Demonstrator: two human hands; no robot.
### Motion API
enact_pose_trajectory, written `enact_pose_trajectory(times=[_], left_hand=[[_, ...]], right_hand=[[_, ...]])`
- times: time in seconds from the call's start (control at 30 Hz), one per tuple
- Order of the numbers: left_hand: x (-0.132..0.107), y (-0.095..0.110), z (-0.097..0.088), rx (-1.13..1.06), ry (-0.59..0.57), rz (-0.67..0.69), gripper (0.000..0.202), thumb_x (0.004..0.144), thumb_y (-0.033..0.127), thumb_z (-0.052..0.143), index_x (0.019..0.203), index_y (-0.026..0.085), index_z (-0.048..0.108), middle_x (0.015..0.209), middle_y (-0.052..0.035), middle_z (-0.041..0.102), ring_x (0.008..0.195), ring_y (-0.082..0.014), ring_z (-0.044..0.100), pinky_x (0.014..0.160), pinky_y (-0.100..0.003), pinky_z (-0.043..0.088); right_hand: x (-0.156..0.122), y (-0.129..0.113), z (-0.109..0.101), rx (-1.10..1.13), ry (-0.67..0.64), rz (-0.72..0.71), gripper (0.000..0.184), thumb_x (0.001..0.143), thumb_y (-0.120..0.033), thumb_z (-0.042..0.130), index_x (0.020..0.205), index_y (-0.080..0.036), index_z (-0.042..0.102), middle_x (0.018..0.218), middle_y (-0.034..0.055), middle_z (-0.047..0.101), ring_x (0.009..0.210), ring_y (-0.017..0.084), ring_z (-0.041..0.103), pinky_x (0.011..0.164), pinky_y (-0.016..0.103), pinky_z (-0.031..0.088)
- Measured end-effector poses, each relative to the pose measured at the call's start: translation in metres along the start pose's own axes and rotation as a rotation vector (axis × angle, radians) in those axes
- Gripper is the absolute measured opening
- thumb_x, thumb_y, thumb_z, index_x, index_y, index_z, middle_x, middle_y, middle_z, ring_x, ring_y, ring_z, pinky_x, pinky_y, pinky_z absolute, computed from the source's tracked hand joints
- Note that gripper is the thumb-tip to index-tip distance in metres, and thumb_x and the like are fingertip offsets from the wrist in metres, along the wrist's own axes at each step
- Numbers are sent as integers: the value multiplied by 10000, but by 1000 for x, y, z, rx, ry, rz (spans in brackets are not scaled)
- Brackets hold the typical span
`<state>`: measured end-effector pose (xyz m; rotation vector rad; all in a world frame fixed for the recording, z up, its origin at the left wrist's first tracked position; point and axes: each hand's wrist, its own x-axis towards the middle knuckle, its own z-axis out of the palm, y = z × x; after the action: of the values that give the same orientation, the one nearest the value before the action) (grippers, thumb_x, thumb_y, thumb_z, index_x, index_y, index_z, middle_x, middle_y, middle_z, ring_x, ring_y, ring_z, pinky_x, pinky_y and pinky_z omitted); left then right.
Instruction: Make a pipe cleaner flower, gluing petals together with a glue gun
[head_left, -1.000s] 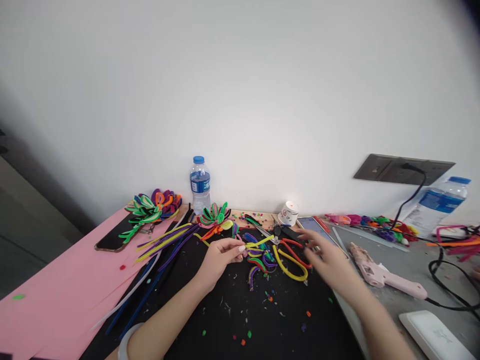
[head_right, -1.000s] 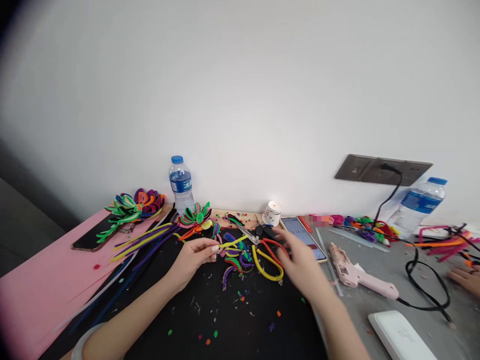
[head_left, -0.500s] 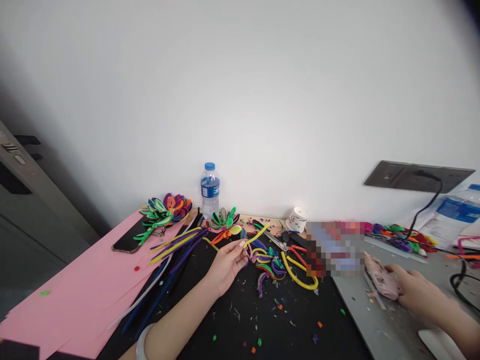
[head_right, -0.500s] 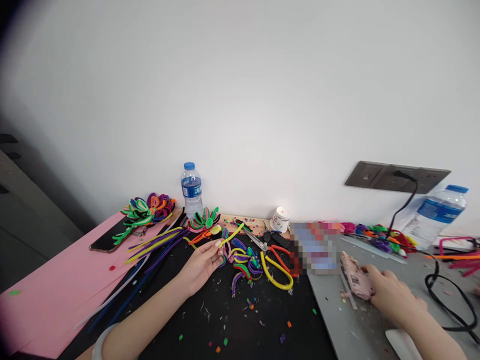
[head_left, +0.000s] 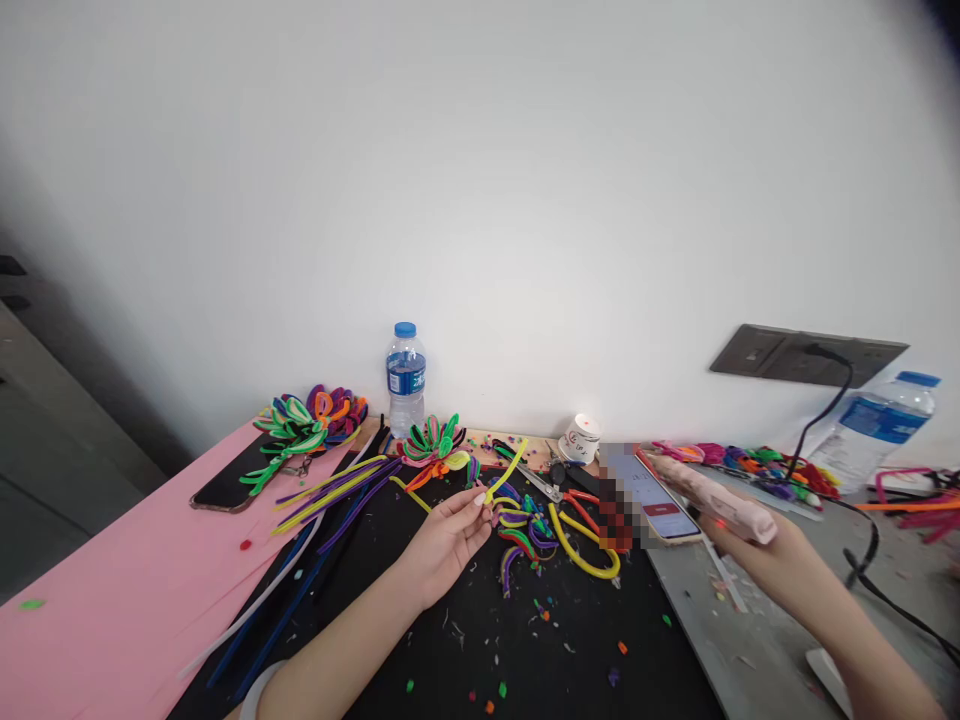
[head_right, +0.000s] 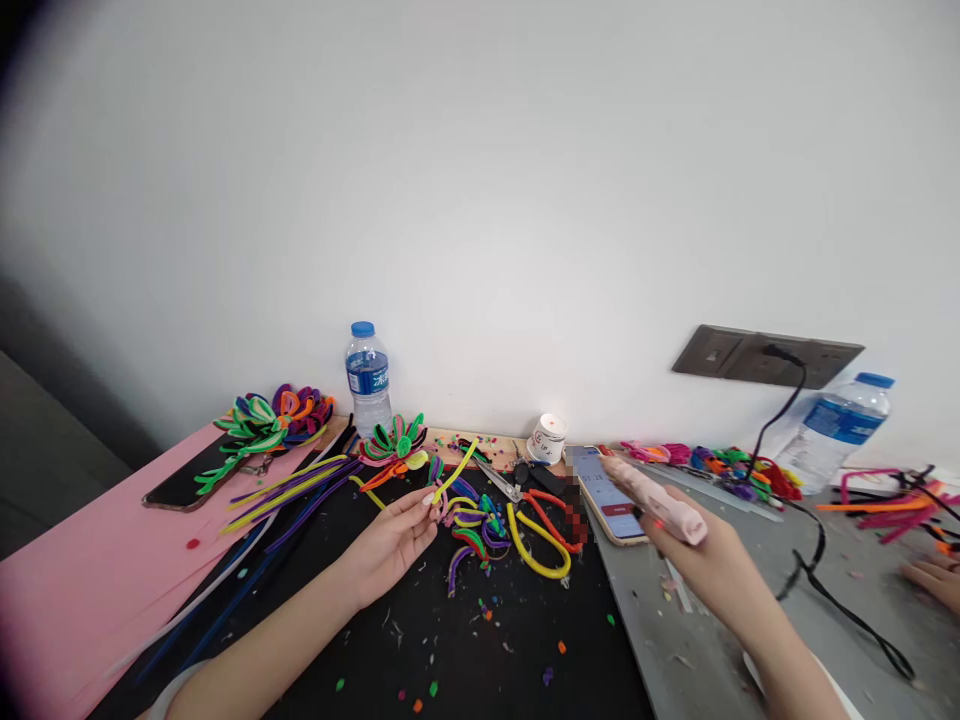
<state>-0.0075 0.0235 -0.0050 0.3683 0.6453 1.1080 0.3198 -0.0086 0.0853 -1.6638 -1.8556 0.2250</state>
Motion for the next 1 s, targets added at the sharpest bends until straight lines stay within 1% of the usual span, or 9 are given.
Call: enact_pose_trajectory(times=[0.07, 0.13, 0.2, 0.27, 0.37, 0.5, 0.6, 0.77, 1.0], left_hand=[[-1, 0, 1, -18, 14, -9, 127, 730, 71, 629, 832, 136, 666, 697, -27, 657, 647, -85, 617, 650, -173, 519], [-2, -1, 2, -35, 30, -13, 121, 742, 66, 612, 824, 135, 668, 678, -23, 650, 637, -80, 614, 648, -169, 519], [-3, -2, 3, -51, 43, -17, 134, 754, 50, 591, 827, 131, 669, 668, -23, 646, 623, -74, 609, 639, -163, 518], [-4, -3, 5, -64, 56, -23, 157, 762, 31, 571, 836, 128, 669, 670, -25, 646, 605, -68, 605, 622, -157, 517], [-6, -7, 7, -97, 88, -37, 183, 762, 7, 552, 840, 123, 670, 686, -35, 651, 595, -69, 604, 608, -157, 520], [-7, -13, 8, -138, 111, -51, 194, 761, -7, 542, 839, 113, 672, 681, -42, 649, 600, -75, 608, 619, -165, 527], [-8, -17, 6, -150, 106, -62, 198, 756, -4, 551, 856, 117, 671, 673, -35, 645, 601, -76, 609, 615, -160, 529], [-8, -20, 5, -165, 99, -79, 207, 744, -6, 566, 877, 116, 667, 708, -43, 653, 614, -82, 615, 614, -157, 531], [-10, -20, 5, -190, 98, -76, 221, 746, -18, 558, 900, 105, 656, 736, -55, 653, 629, -83, 613, 620, -167, 531]], right_hand=[[4, -29, 15, 254, -193, -81, 436, 811, -344, 463, 1233, -242, 504, 1217, 91, 559, 1111, 283, 504, 806, 363, 479], [5, -47, 37, 412, -224, -35, 396, 781, -309, 519, 1162, -209, 563, 930, 102, 687, 840, 263, 626, 644, 341, 520], [3, -54, 62, 532, -218, 24, 307, 739, -278, 569, 1024, -180, 627, 610, 39, 662, 495, 181, 579, 439, 275, 476], [-1, -56, 86, 616, -203, 52, 274, 718, -255, 585, 971, -159, 628, 511, -4, 597, 397, 128, 493, 371, 228, 418], [-12, -56, 110, 668, -225, 38, 289, 710, -263, 594, 971, -144, 625, 497, -9, 579, 402, 126, 483, 372, 222, 419], [-22, -60, 117, 651, -271, 34, 286, 705, -236, 591, 969, -134, 636, 656, 44, 655, 580, 192, 589, 521, 283, 504], [-23, -63, 117, 646, -290, 15, 287, 715, -189, 562, 989, -142, 634, 804, 63, 674, 732, 219, 608, 651, 309, 508], [-21, -66, 118, 678, -361, -15, 281, 737, -131, 518, 993, -157, 629, 807, 37, 666, 687, 178, 583, 626, 261, 488], [-21, -63, 121, 648, -371, 16, 252, 748, -141, 512, 974, -137, 624, 614, -14, 583, 477, 99, 437, 461, 196, 394]])
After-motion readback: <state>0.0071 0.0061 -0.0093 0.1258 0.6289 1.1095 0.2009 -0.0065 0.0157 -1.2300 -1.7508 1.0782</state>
